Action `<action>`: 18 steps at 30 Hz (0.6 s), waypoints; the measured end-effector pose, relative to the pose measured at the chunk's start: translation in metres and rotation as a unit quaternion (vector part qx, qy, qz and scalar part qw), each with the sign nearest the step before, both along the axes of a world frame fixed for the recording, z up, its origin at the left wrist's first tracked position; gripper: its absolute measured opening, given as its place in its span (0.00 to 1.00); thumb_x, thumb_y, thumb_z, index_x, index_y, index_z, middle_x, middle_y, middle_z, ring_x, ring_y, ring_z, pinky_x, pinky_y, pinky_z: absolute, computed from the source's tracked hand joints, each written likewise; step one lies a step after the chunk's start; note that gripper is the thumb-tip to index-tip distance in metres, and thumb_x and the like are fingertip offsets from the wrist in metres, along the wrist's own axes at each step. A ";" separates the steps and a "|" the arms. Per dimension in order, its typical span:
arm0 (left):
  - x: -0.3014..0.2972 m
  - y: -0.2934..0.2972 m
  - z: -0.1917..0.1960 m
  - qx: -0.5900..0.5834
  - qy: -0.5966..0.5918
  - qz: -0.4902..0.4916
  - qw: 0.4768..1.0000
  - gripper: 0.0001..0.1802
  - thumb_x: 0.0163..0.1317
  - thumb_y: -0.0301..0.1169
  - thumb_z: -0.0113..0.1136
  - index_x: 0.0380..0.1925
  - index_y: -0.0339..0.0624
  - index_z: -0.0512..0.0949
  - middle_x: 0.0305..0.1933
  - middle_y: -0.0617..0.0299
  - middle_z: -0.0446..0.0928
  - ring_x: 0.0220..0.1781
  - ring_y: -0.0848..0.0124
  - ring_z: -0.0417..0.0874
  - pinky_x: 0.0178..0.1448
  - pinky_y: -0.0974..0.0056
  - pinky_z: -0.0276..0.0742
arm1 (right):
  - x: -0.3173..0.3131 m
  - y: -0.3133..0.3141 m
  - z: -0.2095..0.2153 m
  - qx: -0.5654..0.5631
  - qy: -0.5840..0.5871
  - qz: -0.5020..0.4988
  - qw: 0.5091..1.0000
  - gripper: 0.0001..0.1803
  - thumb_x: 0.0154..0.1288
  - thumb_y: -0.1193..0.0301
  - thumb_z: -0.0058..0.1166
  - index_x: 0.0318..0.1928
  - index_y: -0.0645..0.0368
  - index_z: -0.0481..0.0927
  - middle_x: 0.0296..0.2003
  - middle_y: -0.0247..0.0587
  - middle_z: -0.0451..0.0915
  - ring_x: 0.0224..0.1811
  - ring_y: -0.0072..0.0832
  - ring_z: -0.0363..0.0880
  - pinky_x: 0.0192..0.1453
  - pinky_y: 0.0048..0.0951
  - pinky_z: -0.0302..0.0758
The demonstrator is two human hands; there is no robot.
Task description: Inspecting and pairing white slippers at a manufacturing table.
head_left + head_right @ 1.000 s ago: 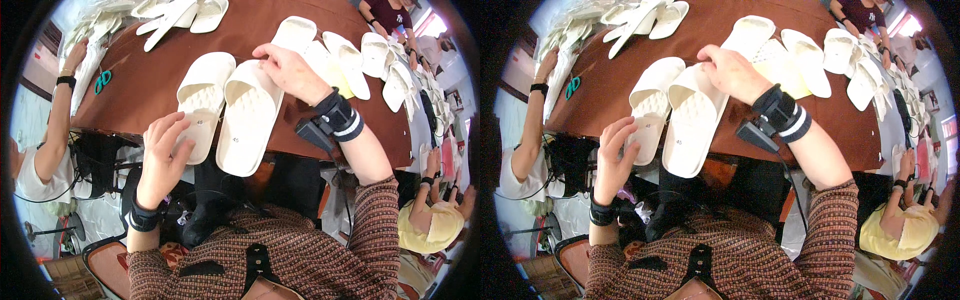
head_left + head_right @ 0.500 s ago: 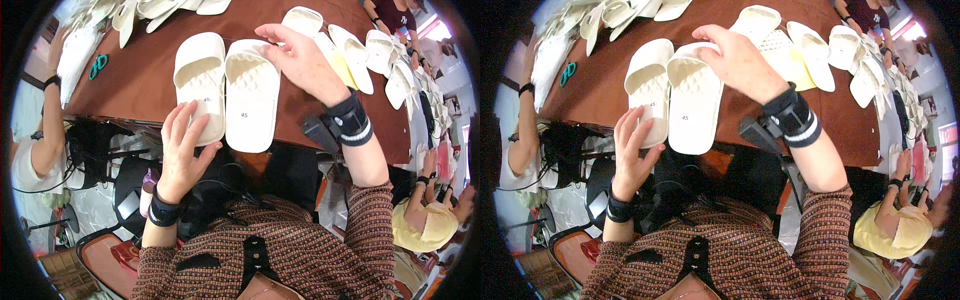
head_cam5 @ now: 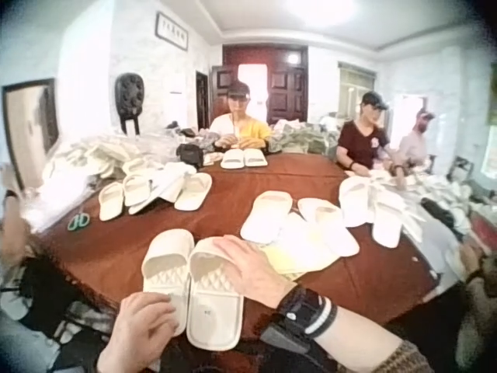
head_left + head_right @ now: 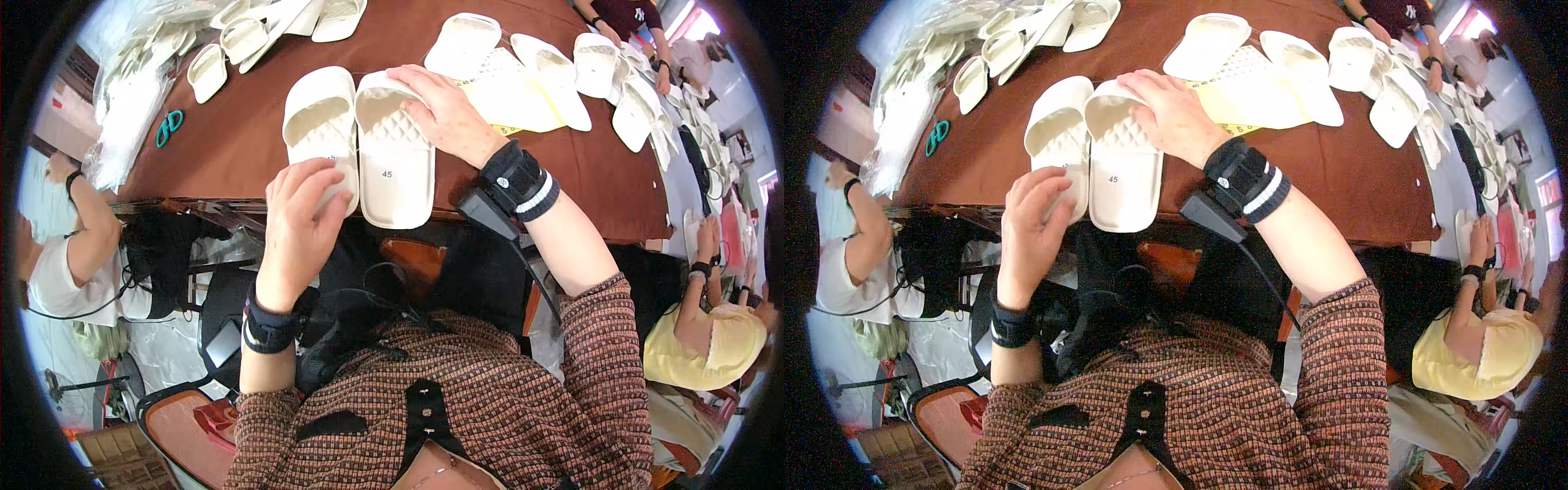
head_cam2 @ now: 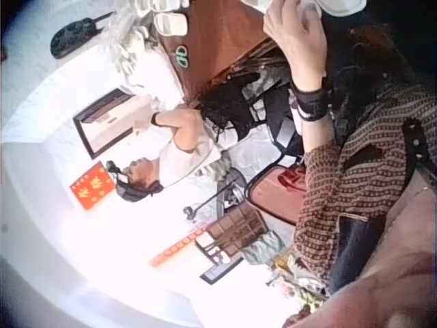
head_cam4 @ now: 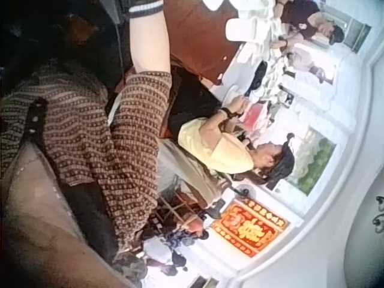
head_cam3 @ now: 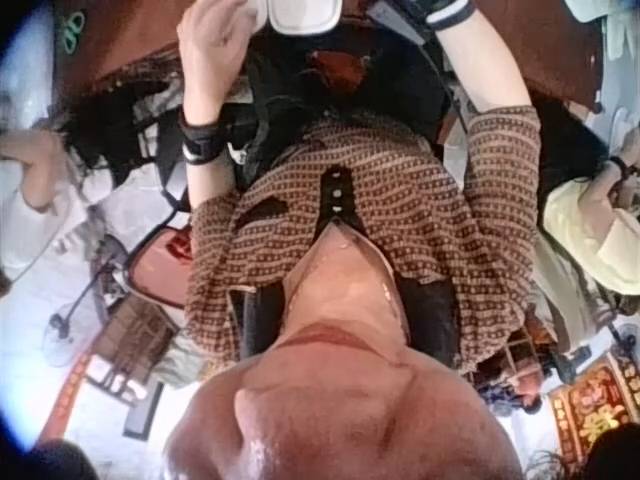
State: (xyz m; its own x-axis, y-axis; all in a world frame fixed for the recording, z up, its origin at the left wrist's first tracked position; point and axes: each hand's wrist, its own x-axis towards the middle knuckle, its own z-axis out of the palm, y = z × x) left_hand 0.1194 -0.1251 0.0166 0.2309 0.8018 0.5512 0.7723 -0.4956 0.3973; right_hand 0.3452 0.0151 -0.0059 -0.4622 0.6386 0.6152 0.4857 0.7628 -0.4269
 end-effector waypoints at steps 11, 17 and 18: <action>0.012 0.051 -0.001 -0.199 -0.106 -0.114 0.967 0.07 0.56 0.22 0.61 0.35 0.34 0.80 0.37 0.61 0.75 0.40 0.72 0.77 0.45 0.70 0.73 | 0.002 0.002 0.000 0.004 0.019 0.028 0.999 0.23 0.64 0.74 0.48 0.60 0.57 0.71 0.56 0.49 0.74 0.59 0.48 0.71 0.65 0.40 0.67; 0.020 0.049 -0.003 -0.200 -0.104 -0.100 0.969 0.04 0.55 0.23 0.62 0.32 0.35 0.81 0.36 0.63 0.75 0.38 0.74 0.76 0.42 0.71 0.72 | 0.001 0.002 -0.003 0.021 0.013 0.011 1.000 0.22 0.64 0.74 0.48 0.60 0.57 0.71 0.56 0.49 0.74 0.59 0.47 0.71 0.65 0.40 0.67; 0.022 0.048 -0.003 -0.201 -0.104 -0.101 0.969 0.04 0.55 0.23 0.62 0.32 0.35 0.81 0.36 0.63 0.75 0.38 0.74 0.76 0.42 0.71 0.72 | 0.001 0.001 -0.003 0.019 0.015 0.008 1.000 0.22 0.64 0.74 0.48 0.60 0.57 0.71 0.56 0.49 0.74 0.59 0.47 0.71 0.65 0.40 0.67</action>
State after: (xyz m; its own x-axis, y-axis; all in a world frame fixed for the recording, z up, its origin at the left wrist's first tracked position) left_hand 0.1416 -0.0775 0.0133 0.3224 0.9114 0.2559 0.5583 -0.4014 0.7261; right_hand 0.3465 0.0161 -0.0092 -0.4540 0.6068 0.6525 0.4608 0.7866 -0.4109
